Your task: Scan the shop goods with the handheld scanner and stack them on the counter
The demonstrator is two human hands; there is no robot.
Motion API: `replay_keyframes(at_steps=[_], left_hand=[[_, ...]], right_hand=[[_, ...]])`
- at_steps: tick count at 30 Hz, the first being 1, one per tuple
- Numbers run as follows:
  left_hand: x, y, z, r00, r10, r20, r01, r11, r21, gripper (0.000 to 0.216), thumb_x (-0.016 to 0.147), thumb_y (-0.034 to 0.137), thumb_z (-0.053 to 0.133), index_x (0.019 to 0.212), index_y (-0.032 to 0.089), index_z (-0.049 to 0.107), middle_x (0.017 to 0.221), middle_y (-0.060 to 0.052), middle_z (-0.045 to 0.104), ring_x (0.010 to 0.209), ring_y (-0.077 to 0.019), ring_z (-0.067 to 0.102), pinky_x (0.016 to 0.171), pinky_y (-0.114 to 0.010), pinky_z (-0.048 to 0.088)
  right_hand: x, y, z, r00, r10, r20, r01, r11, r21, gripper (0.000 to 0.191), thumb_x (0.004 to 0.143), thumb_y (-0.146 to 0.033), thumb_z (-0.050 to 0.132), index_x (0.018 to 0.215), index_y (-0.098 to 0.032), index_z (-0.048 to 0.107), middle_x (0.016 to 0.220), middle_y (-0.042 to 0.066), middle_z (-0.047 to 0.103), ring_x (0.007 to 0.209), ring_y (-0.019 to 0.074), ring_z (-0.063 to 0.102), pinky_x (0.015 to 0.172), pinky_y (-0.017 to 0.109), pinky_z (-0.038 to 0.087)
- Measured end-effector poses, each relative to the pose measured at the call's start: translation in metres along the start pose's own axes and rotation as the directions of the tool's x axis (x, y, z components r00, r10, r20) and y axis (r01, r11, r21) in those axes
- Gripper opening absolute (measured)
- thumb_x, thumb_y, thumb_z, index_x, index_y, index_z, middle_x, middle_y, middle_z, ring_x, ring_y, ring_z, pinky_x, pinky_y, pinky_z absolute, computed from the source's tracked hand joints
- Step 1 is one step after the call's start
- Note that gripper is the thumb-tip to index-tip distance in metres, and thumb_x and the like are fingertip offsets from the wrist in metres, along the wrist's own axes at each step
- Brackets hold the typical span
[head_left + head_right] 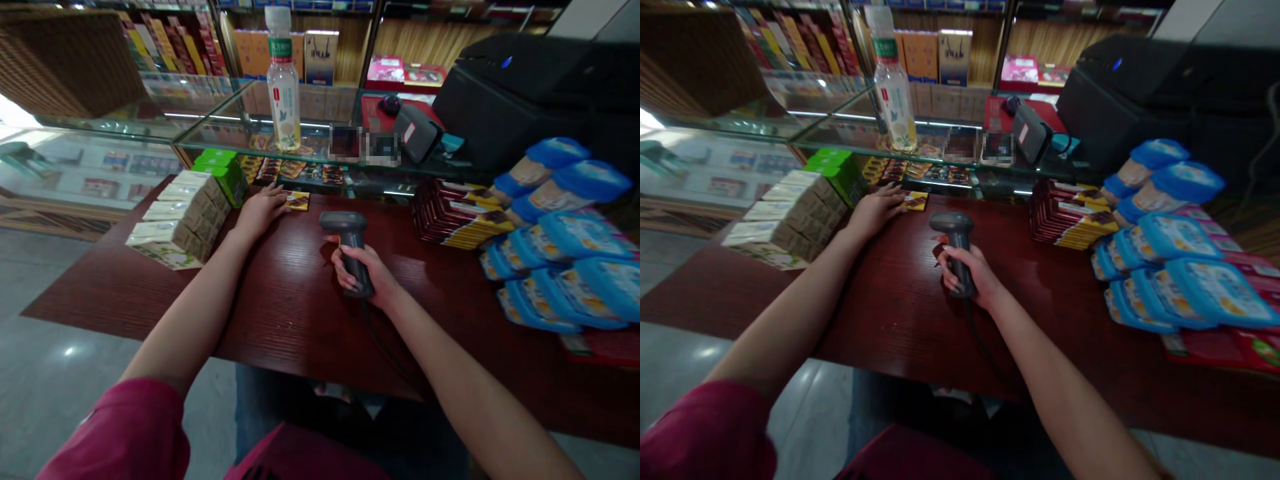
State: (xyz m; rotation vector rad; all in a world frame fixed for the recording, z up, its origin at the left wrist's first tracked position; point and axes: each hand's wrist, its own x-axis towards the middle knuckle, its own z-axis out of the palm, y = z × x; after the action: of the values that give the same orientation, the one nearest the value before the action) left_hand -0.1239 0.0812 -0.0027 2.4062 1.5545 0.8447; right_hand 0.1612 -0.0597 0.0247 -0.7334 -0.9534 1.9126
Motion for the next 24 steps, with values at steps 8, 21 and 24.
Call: replay_keyframes(at_steps=[8, 21, 24], left_hand=[[-0.003, 0.022, -0.006, 0.992, -0.123, -0.022, 0.125, 0.965, 0.230, 0.028, 0.097, 0.031, 0.066, 0.121, 0.023, 0.078, 0.133, -0.015, 0.074, 0.120, -0.0375, 0.071, 0.103, -0.046, 0.052], [-0.018, 0.048, 0.009, 0.908, -0.418, -0.003, 0.244, 0.537, -0.808, 0.042, 0.086, 0.049, 0.077, 0.111, 0.016, 0.079, 0.105, -0.008, 0.081, 0.095, -0.0227, 0.074, 0.085, -0.033, 0.061], [-0.020, 0.063, 0.014, 0.917, -0.373, 0.142, 0.282, 0.356, -0.891, 0.044, 0.083, 0.048, 0.082, 0.112, 0.016, 0.078, 0.103, -0.008, 0.081, 0.089, -0.0197, 0.075, 0.086, -0.034, 0.064]], right_hand=[[0.000, 0.004, -0.001, 1.000, -0.013, -0.006, 0.013, 1.000, -0.016, 0.039, 0.080, -0.038, 0.078, 0.112, -0.020, 0.064, 0.068, -0.006, 0.061, 0.039, 0.0065, 0.040, 0.038, 0.022, 0.034], [-0.005, 0.008, 0.004, 0.994, -0.109, 0.032, 0.111, 0.990, -0.088, 0.046, 0.081, -0.039, 0.077, 0.119, -0.019, 0.059, 0.065, -0.006, 0.064, 0.038, 0.0075, 0.045, 0.036, 0.020, 0.037], [-0.006, 0.008, 0.004, 0.992, -0.116, 0.039, 0.120, 0.986, -0.118, 0.048, 0.080, -0.041, 0.079, 0.118, -0.019, 0.058, 0.062, -0.006, 0.064, 0.037, 0.0081, 0.046, 0.034, 0.020, 0.037]])
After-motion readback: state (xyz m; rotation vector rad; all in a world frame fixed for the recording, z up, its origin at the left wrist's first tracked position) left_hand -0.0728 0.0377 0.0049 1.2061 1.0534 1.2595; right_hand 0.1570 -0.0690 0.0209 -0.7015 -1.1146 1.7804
